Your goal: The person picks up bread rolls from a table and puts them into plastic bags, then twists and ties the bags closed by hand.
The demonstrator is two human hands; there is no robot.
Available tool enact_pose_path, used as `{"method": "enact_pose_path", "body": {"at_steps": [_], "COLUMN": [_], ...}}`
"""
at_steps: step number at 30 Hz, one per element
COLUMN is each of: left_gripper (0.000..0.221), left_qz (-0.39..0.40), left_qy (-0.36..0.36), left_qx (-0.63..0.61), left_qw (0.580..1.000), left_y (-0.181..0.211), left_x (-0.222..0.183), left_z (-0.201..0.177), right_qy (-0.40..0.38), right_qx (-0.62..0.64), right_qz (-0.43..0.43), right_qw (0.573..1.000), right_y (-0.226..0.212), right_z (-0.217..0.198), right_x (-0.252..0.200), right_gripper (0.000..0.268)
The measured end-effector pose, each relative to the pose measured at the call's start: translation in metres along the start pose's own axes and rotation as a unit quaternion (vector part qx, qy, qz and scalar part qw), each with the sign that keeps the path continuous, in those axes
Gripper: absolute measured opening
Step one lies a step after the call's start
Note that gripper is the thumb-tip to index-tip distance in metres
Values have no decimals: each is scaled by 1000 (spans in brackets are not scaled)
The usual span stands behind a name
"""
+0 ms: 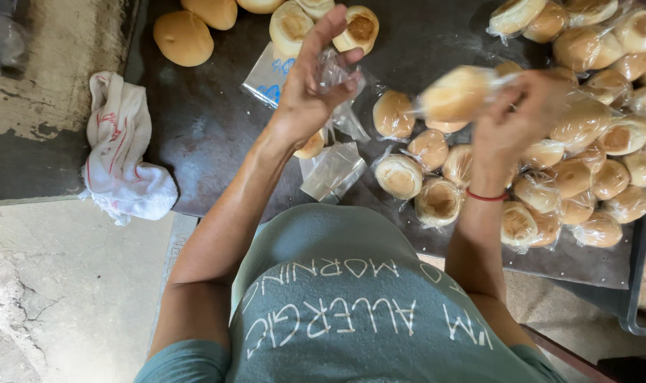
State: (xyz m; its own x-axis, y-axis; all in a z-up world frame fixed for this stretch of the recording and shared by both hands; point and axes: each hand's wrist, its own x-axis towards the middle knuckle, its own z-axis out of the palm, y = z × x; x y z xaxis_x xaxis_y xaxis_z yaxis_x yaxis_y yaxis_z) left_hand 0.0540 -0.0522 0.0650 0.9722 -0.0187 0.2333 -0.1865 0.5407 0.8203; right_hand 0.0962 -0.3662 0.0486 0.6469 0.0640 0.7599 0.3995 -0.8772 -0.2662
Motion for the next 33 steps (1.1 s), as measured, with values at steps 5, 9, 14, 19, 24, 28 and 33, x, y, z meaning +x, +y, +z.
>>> {"method": "enact_pose_path", "body": {"at_steps": [5,9,14,19,24,28,33], "left_gripper": [53,32,12,10,15,14,16], "left_qz": [-17,73,-74,-55,-76,-117,-155], "left_qy": [39,83,152,167,168,71,153], "left_qx": [11,76,116,126,116,159,182], "left_qw": [999,991,979,976,976,978,959], "left_y": [-26,-36,-13,-24,-46,-37,-43], "left_x": [-2,-9,-24,-31,-32,-40,-38], "left_z": [8,9,-33,-47,-39,-34,-41], "right_qy": [-61,-299,-252,-235,-164,-229,-250], "right_qx": [295,619,588,515,314,421,456], "right_qz": [97,202,257,241,-14,-58,110], "right_qw": [948,698,724,788,935,876,847], "right_y": [-50,-113,-108,-115,-144,-131,-126], "right_z": [7,39,49,61,56,57,69], "right_x": [-11,-20,-6,-6,-17,-9,-10], "right_gripper": [17,11,13,16,45,32,13]}}
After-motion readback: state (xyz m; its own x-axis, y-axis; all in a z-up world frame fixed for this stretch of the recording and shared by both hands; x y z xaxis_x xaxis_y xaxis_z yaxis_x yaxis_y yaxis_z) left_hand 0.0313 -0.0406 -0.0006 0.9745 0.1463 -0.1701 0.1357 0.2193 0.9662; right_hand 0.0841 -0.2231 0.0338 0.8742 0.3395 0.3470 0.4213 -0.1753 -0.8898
